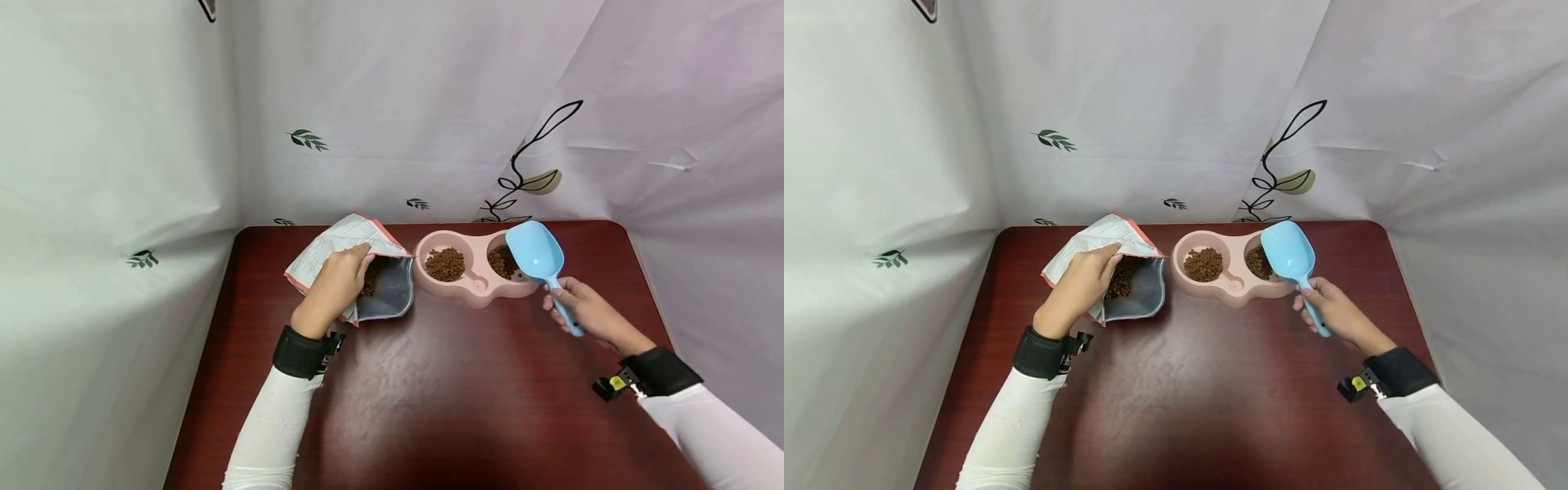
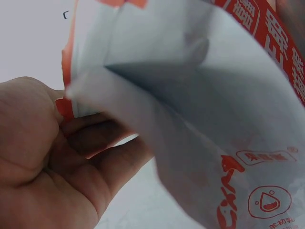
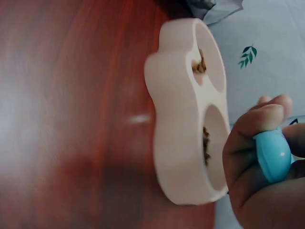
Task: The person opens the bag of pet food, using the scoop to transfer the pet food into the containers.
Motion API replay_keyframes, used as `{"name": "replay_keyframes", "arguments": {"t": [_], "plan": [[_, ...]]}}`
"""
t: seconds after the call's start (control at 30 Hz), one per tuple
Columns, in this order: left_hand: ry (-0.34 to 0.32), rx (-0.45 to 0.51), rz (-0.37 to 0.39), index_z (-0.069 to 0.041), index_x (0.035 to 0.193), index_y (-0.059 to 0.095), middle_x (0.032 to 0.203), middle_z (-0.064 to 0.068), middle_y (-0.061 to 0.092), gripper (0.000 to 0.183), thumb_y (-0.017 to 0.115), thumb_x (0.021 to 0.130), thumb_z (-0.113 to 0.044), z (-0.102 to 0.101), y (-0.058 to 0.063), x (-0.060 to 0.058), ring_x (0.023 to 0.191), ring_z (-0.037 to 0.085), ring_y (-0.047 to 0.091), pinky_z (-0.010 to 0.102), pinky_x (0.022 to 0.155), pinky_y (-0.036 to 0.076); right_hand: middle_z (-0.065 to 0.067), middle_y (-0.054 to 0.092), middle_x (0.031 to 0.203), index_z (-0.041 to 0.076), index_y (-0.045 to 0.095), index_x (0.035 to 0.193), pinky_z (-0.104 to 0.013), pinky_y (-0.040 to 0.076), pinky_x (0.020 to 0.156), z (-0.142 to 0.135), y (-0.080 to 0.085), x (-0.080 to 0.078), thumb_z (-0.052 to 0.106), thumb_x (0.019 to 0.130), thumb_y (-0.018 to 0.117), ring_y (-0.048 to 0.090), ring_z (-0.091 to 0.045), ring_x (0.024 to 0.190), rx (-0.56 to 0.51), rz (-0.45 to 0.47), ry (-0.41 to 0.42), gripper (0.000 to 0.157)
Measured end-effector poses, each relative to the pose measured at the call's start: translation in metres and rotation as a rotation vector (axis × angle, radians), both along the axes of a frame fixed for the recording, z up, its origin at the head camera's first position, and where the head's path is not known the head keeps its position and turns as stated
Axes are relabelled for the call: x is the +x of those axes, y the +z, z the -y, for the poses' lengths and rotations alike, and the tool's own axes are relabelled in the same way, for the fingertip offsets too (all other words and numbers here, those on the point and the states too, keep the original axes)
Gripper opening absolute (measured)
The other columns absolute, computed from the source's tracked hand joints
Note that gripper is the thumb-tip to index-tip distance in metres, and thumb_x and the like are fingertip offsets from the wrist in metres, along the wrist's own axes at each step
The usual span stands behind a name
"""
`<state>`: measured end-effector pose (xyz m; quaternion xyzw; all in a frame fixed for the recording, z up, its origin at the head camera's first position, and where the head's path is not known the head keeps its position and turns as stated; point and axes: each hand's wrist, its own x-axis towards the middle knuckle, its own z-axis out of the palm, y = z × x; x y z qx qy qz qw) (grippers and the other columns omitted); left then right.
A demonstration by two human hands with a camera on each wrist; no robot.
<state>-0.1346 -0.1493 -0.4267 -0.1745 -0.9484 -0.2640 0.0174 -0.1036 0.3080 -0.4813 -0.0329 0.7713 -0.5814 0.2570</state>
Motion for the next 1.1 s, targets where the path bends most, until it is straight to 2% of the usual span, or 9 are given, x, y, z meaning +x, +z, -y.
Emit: {"name": "replay_keyframes", "arguments": {"t": [0.13, 0.33, 0.5, 0.63, 0.83, 0.97, 1.1], "plan": [[0.0, -0.001, 0.002, 0.007, 0.136, 0.063, 0.135, 0.024, 0.066, 0.04, 0.05, 0.111, -0.021, -0.001, 0.0, 0.0, 0.129, 0.036, 0.063, 0.049, 0.107, 0.052, -0.002, 0.062, 0.096, 0.003, 0.037, 0.123, -0.03, 0.054, 0.064, 0.006, -0.017, 0.015, 0.024, 0.114, 0.035, 0.057, -0.014, 0.072, -0.182, 0.005, -0.083, 0.023], [0.007, -0.002, 0.012, 0.007, 0.136, 0.063, 0.136, 0.024, 0.066, 0.041, 0.05, 0.111, -0.021, -0.001, 0.001, 0.0, 0.13, 0.037, 0.062, 0.05, 0.108, 0.051, 0.0, 0.067, 0.103, 0.003, 0.033, 0.123, -0.027, 0.06, 0.081, 0.017, -0.039, 0.036, 0.013, 0.114, 0.035, 0.063, -0.011, 0.089, -0.603, 0.097, -0.159, 0.014], [0.012, -0.002, 0.009, 0.007, 0.136, 0.063, 0.136, 0.024, 0.066, 0.04, 0.051, 0.11, -0.02, 0.0, 0.0, 0.0, 0.129, 0.038, 0.062, 0.051, 0.108, 0.051, -0.003, 0.064, 0.108, 0.007, 0.037, 0.123, -0.029, 0.058, 0.089, 0.025, -0.054, 0.049, 0.008, 0.114, 0.029, 0.064, -0.013, 0.098, -0.8, 0.153, -0.205, 0.012], [0.008, -0.002, 0.007, 0.008, 0.137, 0.062, 0.136, 0.025, 0.065, 0.04, 0.05, 0.11, -0.02, -0.001, 0.0, 0.001, 0.129, 0.038, 0.062, 0.051, 0.107, 0.051, -0.005, 0.06, 0.111, 0.007, 0.039, 0.123, -0.031, 0.056, 0.095, 0.032, -0.063, 0.058, 0.008, 0.114, 0.028, 0.06, -0.016, 0.102, -0.94, 0.207, -0.305, 0.014], [0.005, -0.005, 0.012, 0.007, 0.137, 0.062, 0.136, 0.025, 0.065, 0.04, 0.051, 0.11, -0.02, -0.001, 0.0, 0.003, 0.13, 0.037, 0.062, 0.051, 0.107, 0.051, -0.008, 0.061, 0.111, 0.004, 0.04, 0.119, -0.033, 0.054, 0.097, 0.048, -0.071, 0.067, 0.007, 0.113, 0.03, 0.061, -0.018, 0.103, -1.051, 0.278, -0.502, 0.012], [0.002, -0.005, 0.008, 0.007, 0.137, 0.062, 0.136, 0.025, 0.065, 0.039, 0.052, 0.11, -0.019, -0.002, 0.0, 0.003, 0.13, 0.038, 0.062, 0.051, 0.107, 0.051, -0.007, 0.062, 0.108, 0.006, 0.039, 0.118, -0.033, 0.053, 0.098, 0.059, -0.072, 0.067, 0.009, 0.113, 0.034, 0.062, -0.017, 0.101, -1.055, 0.344, -0.627, 0.008], [0.002, 0.002, 0.007, 0.007, 0.138, 0.062, 0.136, 0.024, 0.065, 0.039, 0.053, 0.109, -0.019, -0.002, -0.001, 0.003, 0.129, 0.037, 0.063, 0.051, 0.106, 0.052, -0.005, 0.061, 0.107, 0.008, 0.037, 0.12, -0.031, 0.052, 0.098, 0.068, -0.074, 0.064, 0.013, 0.112, 0.036, 0.06, -0.015, 0.099, -1.041, 0.393, -0.718, 0.009]]}}
